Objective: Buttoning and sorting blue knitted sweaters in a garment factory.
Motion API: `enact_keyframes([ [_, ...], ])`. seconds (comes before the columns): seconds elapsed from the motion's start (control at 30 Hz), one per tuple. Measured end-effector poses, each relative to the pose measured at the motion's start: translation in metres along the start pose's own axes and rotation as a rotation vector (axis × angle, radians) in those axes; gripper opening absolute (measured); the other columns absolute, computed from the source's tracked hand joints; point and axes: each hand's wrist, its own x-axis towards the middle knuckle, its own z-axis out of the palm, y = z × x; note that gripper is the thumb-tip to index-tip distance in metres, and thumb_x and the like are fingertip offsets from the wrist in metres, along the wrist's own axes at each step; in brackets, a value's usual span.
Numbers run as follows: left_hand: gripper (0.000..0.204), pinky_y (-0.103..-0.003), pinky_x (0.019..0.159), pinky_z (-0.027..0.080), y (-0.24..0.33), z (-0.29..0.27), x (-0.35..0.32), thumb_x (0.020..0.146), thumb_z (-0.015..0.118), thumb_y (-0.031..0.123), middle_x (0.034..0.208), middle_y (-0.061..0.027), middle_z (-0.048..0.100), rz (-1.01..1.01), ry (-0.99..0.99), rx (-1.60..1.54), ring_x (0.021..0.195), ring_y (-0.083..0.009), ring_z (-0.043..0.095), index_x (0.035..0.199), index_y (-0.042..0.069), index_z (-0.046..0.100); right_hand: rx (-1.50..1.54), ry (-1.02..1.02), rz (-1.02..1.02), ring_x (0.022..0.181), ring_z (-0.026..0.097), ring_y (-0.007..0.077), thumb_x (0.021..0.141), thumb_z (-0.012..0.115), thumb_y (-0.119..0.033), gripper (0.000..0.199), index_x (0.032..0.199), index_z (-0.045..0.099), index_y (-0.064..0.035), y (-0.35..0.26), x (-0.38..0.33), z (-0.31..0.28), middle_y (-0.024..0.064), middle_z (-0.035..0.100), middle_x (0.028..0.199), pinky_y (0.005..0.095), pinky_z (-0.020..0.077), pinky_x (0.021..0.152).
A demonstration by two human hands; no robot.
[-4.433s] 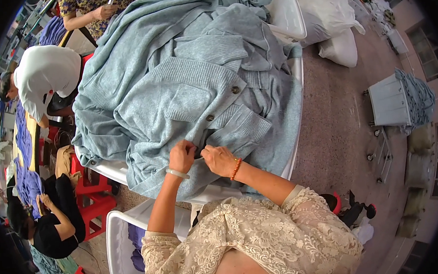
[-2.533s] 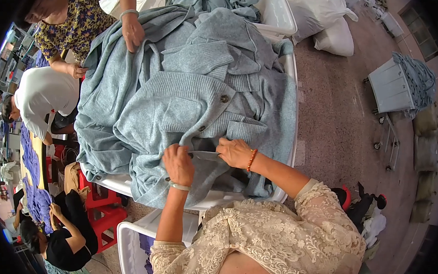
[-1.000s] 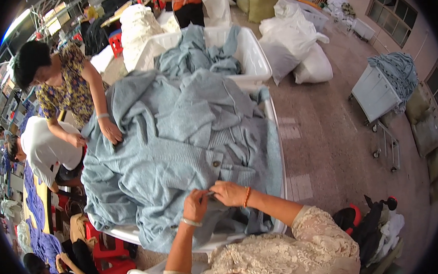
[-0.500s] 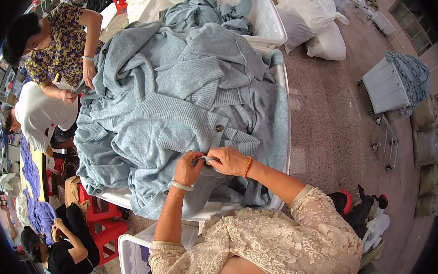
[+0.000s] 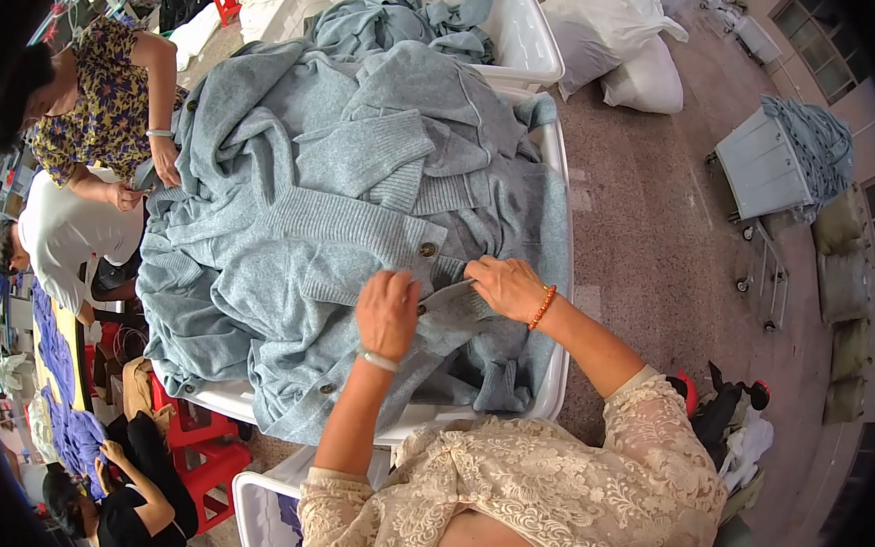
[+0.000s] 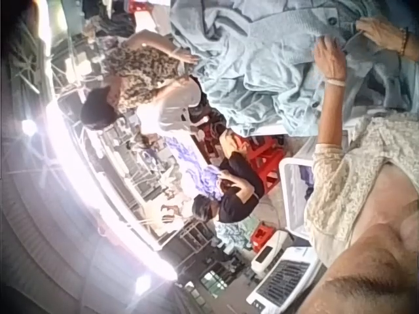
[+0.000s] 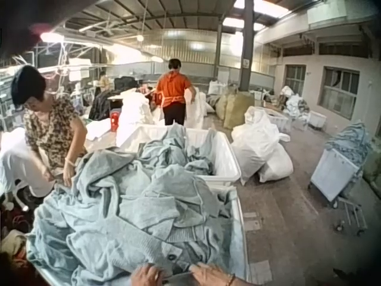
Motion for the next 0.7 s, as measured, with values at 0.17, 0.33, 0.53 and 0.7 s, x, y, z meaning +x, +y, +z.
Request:
enact_keyframes([
  [0.17, 0.023, -0.039, 0.068, 0.047, 0.006, 0.042, 0.035, 0.08, 0.057, 0.008, 0.094, -0.0128, 0.053, -0.021, -0.046, 0.054, 0.082, -0.0305, 0.055, 0.103, 0.005, 0.056, -0.159, 0.081, -0.076, 0.077, 0.063, 0.0335, 0.084, 0.049, -0.007, 0.009, 0.087, 0.056, -0.0033, -0.001, 0.014, -0.003, 0.0153, 0.056, 0.083, 0.0424, 0.0516, 0.066],
  [0.33, 0.012, -0.04, 0.066, 0.046, 0.003, 0.05, 0.037, 0.077, 0.058, 0.007, 0.085, -0.0107, 0.051, 0.063, -0.12, 0.143, 0.079, -0.0298, 0.055, 0.089, 0.007, 0.056, -0.216, 0.075, -0.087, 0.077, 0.063, 0.0327, 0.082, 0.048, -0.004, 0.007, 0.082, 0.053, -0.0008, 0.0, 0.013, -0.009, 0.0165, 0.055, 0.084, 0.0419, 0.0518, 0.067],
  [0.53, 0.015, -0.031, 0.059, 0.049, -0.003, 0.045, 0.032, 0.078, 0.065, 0.014, 0.073, -0.0132, 0.066, -0.389, -0.257, -0.544, 0.064, -0.0201, 0.064, 0.082, 0.0, 0.066, 0.01, 0.217, -0.198, 0.07, 0.061, 0.0362, 0.08, 0.053, -0.005, 0.008, 0.088, 0.051, -0.0033, -0.012, 0.017, 0.006, 0.016, 0.056, 0.084, 0.044, 0.0515, 0.062],
  [0.7, 0.021, -0.022, 0.052, 0.043, -0.004, 0.044, 0.026, 0.082, 0.068, 0.019, 0.068, 0.0005, 0.062, -0.697, -0.337, -0.958, 0.06, -0.0056, 0.053, 0.079, -0.002, 0.068, 0.194, 0.31, -0.164, 0.082, 0.062, 0.0344, 0.074, 0.061, -0.001, 0.033, 0.106, 0.053, -0.0051, -0.031, 0.019, -0.001, 0.0157, 0.062, 0.091, 0.0409, 0.0516, 0.067],
])
